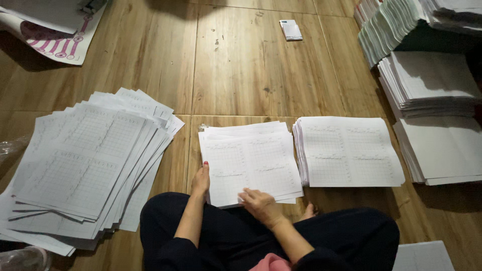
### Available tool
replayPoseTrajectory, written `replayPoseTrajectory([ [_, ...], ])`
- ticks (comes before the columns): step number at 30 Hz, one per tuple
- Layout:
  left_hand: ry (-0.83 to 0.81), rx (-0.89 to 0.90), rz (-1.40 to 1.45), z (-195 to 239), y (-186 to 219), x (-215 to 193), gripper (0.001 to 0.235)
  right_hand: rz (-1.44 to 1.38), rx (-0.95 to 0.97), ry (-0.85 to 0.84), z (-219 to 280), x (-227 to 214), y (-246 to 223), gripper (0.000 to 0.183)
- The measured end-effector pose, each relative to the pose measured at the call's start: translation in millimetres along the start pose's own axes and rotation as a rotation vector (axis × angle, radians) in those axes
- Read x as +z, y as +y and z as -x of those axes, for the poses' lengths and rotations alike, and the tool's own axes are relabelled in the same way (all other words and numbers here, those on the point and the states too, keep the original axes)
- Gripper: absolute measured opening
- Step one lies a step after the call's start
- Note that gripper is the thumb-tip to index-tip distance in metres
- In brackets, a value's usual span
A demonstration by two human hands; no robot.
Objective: The person sits on the floor and sorts through a large stack of papers, flipping through them and moving them between piles. The hands handle the papers directly without using any tools.
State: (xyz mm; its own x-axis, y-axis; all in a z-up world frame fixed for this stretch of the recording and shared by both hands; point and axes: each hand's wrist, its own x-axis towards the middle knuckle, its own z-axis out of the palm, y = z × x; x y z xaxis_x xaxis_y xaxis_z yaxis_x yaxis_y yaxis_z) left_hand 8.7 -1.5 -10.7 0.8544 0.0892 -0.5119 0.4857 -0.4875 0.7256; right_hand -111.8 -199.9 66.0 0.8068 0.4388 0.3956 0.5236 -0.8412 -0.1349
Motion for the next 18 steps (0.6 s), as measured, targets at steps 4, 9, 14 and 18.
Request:
replayPoseTrajectory([
  [4, -0.033, -0.046, 0.033, 0.6, -1.9, -2.2, 0.07, -0.023, 0.117, 0.028, 3.6, -44.2, 53.3, 0.021],
  [9, -0.113, -0.044, 0.072, -22.1, -16.9, 2.3, 0.066, 0.166, 0.727, -0.182, 43.4, -130.3, 141.7, 0.073],
  [14, -0.084, -0.047, 0.005, -23.5, -10.5, -0.3, 0.066, 0.429, 0.921, -0.647, 118.4, -101.0, 201.8, 0.086],
  [18, -0.086, -0.016, -0.002, -11.4, -7.9, -4.9, 0.068, 0.538, 0.823, -0.622, 113.0, -104.4, 178.7, 0.068],
])
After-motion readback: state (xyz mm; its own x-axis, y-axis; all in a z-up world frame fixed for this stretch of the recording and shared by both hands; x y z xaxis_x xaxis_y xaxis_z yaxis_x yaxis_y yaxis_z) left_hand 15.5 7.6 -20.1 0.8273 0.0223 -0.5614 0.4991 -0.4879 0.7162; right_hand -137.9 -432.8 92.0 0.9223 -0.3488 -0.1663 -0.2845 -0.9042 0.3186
